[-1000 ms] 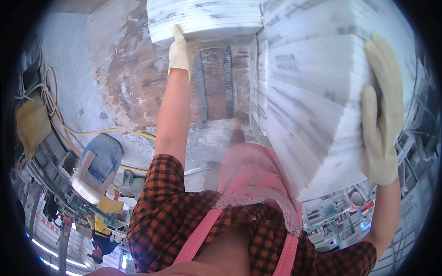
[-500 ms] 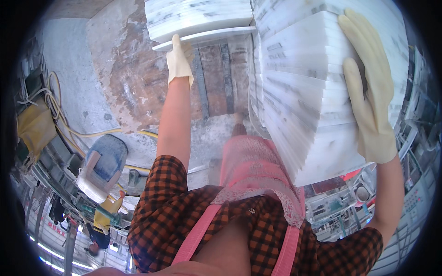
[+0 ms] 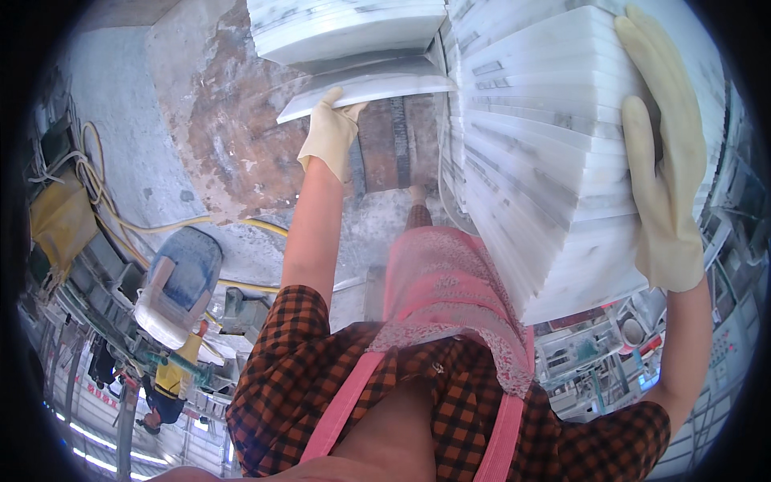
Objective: The person repeatedly picks white rectangular tiles from a conveyor belt and stacks them into a growing pile on the floor. The person wears gloves and an apron while handling the tiles one by one.
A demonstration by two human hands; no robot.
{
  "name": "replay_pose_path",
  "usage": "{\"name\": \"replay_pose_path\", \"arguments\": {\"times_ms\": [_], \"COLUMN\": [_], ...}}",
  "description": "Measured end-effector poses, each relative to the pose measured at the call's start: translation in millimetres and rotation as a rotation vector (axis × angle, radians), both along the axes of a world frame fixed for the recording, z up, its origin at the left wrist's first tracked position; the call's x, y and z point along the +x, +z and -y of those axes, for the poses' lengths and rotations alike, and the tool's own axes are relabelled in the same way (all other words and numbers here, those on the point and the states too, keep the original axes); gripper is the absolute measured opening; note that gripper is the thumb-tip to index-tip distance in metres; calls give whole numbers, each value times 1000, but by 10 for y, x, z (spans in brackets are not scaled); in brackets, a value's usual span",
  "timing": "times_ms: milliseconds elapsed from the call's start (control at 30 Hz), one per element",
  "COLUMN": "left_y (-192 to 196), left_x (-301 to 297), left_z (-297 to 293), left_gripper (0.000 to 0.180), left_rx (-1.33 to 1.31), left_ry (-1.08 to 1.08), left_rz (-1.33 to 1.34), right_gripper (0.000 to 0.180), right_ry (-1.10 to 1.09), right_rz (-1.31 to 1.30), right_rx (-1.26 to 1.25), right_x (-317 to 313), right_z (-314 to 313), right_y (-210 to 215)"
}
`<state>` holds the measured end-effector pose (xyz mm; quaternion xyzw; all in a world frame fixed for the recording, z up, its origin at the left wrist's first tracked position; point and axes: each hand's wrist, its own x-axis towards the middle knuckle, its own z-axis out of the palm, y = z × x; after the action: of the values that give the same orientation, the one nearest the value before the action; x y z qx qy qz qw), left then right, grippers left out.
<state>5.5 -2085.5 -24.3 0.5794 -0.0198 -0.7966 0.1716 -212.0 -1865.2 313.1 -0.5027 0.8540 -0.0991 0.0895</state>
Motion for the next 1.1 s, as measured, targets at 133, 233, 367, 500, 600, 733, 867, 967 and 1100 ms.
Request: {"name": "replay_pose_path", "arguments": {"times_ms": [133, 233, 367, 500, 600, 733, 867, 967, 1100], "left_y": [-19, 60, 124, 105, 166, 367, 391, 176, -254], "left_x": [-49, -35, -61, -267, -439, -535, -422, -117, 630], "left_z": [148, 238, 277, 347, 446, 487, 405, 469, 678], "left_gripper": [37, 36, 35, 35, 40, 61, 73, 68, 54], "left_rx": [65, 55, 29, -11, -27, -129, -294, -339, -468], "left_ry": [44, 86, 90, 57, 24, -70, -167, -298, -436], "left_rz": [-15, 21, 18, -66, -74, -44, -132, -88, 199], "right_gripper": [41, 42, 42, 44, 45, 46, 46, 45, 45], "right_ry": [-12, -4, -17, -39, -67, -62, -70, -57, -22], "right_rz": [-7, -15, 15, 26, 71, 92, 130, 110, 77], "right_rx": [-7, -4, 2, 30, 33, 37, 5, 7, 23], "right_x": [2, -6, 6, 50, 89, 111, 131, 132, 121], "right_z": [-6, -6, 14, 72, 118, 163, 196, 210, 228], "right_y": [-34, -39, -14, 24, 62, 120, 136, 132, 151]}}
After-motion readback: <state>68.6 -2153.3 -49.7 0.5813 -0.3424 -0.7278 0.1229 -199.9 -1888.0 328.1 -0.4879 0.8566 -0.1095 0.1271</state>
